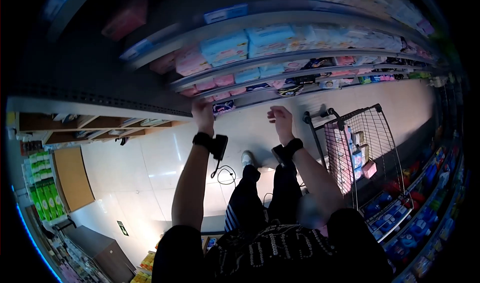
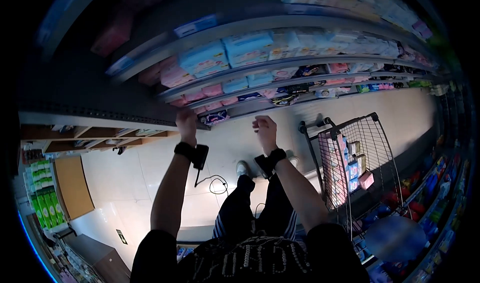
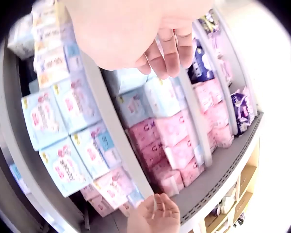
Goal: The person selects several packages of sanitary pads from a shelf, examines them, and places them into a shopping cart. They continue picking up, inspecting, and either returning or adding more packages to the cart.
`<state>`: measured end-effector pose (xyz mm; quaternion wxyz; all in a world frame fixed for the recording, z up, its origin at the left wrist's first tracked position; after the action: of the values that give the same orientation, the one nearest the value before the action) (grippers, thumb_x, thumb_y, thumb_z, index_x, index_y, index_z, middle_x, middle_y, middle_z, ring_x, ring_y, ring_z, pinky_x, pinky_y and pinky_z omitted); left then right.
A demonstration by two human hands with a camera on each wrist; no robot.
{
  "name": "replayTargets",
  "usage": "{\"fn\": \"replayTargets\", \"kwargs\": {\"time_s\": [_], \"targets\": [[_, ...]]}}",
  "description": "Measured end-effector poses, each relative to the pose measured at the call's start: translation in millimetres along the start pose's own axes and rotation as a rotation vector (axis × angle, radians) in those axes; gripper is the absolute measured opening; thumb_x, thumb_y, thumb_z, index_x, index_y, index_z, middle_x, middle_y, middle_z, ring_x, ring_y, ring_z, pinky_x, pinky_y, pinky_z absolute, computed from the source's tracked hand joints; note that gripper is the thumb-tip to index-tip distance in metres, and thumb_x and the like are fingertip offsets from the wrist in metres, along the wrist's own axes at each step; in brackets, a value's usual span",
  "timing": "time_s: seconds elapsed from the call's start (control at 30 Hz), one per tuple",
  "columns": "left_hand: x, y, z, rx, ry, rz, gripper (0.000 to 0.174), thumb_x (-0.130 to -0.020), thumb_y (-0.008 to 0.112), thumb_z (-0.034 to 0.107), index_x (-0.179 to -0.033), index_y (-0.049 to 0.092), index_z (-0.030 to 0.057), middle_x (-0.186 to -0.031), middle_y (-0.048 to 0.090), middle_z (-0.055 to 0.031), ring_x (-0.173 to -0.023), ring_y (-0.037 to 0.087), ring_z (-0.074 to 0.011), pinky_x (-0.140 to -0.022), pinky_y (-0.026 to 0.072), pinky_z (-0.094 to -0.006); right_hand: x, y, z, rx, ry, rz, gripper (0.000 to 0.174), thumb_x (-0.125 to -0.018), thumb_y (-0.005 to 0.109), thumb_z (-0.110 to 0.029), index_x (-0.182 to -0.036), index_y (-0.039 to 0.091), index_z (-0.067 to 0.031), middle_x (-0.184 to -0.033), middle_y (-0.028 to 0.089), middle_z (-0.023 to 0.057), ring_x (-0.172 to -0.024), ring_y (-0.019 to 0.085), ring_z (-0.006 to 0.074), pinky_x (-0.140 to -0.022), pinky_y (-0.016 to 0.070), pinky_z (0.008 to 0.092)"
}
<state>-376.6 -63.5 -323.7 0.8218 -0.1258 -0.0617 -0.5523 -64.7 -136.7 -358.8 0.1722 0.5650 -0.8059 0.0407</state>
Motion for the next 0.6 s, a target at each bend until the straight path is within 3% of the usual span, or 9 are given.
{"fn": "replayTargets", "kwargs": {"time_s": [0.07, 0.13, 0.17, 0.2, 0.27, 0.47, 0.6], "targets": [[37.6, 35.3, -52.4, -0.064, -0.214, -0.237, 0.026, -0.077, 0.058, 0.012, -0.102, 0.056, 0.0042, -0.08, 0.06, -0.0043, -0.072, 0.059, -0.0152, -0.063, 0.0445, -0.0297, 10.8, -58.0, 35.5, -0.064, -0.017, 0.023, 0.018, -0.091, 0.042, -0.01, -0.095, 0.059, -0.0042, -0.081, 0.063, 0.0072, -0.072, 0.06, 0.0149, -0.062, 0.0484, 0.0273], [71.6, 72.1, -129.5, 0.007, -0.413, -0.462, 0.03, -0.08, 0.058, 0.017, -0.108, 0.056, 0.006, -0.093, 0.064, -0.0084, -0.081, 0.061, -0.0184, -0.069, 0.0468, -0.0321, 34.5, -119.3, 43.0, 0.005, 0.146, 0.228, 0.018, -0.092, 0.042, -0.01, -0.095, 0.059, -0.0034, -0.081, 0.063, 0.0077, -0.071, 0.06, 0.0154, -0.062, 0.0483, 0.0273], [90.7, 95.5, -141.3, -0.326, -0.278, -0.598, 0.03, -0.081, 0.056, 0.017, -0.11, 0.055, 0.0057, -0.094, 0.064, -0.0089, -0.084, 0.061, -0.0191, -0.073, 0.0469, -0.0325, 41.8, -150.3, 43.2, -0.009, 0.146, 0.289, 0.018, -0.092, 0.042, -0.01, -0.095, 0.059, -0.0034, -0.081, 0.063, 0.0077, -0.071, 0.06, 0.0154, -0.062, 0.0483, 0.0273], [130.7, 114.7, -124.3, -0.184, -0.51, -0.53, 0.031, -0.082, 0.055, 0.016, -0.111, 0.054, 0.0059, -0.095, 0.064, -0.0091, -0.085, 0.061, -0.0199, -0.076, 0.0467, -0.0328, 48.4, -181.6, 45.4, -0.048, 0.139, 0.345, 0.017, -0.091, 0.043, -0.01, -0.095, 0.058, -0.0025, -0.079, 0.062, 0.0076, -0.069, 0.059, 0.015, -0.06, 0.0473, 0.0267], [165.6, 165.1, -141.3, -0.241, -0.558, -0.634, 0.032, -0.082, 0.055, 0.017, -0.112, 0.053, 0.0059, -0.096, 0.063, -0.0104, -0.087, 0.061, -0.0207, -0.076, 0.0474, -0.0334, 61.1, -244.3, 39.9, -0.104, 0.13, 0.453, 0.017, -0.09, 0.044, -0.009, -0.095, 0.057, -0.0016, -0.077, 0.061, 0.0074, -0.068, 0.059, 0.0146, -0.059, 0.0463, 0.0262], [254.2, 339.9, -108.2, -0.189, -0.435, -0.908, 0.03, -0.084, 0.052, 0.009, -0.113, 0.051, 0.0027, -0.099, 0.06, -0.0147, -0.088, 0.061, -0.0255, -0.074, 0.0514, -0.0352, 88.2, -431.7, 20.4, -0.245, 0.161, 0.754, 0.019, -0.089, 0.043, -0.014, -0.097, 0.056, -0.0025, -0.08, 0.06, 0.006, -0.071, 0.058, 0.0148, -0.059, 0.0459, 0.0274], [319.5, 443.6, -101.4, -0.1, -0.397, -1.025, 0.03, -0.083, 0.051, 0.006, -0.113, 0.05, 0.0021, -0.099, 0.059, -0.0147, -0.089, 0.062, -0.0272, -0.076, 0.0524, -0.0358, 118.2, -542.3, 73.1, -0.341, 0.288, 0.898, 0.025, -0.09, 0.045, -0.021, -0.105, 0.052, -0.0027, -0.088, 0.061, 0.0125, -0.074, 0.06, 0.0219, -0.063, 0.0492, 0.0321]]}}
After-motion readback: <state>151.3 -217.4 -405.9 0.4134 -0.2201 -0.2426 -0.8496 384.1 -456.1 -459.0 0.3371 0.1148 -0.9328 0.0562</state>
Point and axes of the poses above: each hand's wrist, its own x-axis away from the middle knuckle, its own y-axis out of the palm, z = x × y, the point moved 10 cm from there along -x, towards the middle knuckle
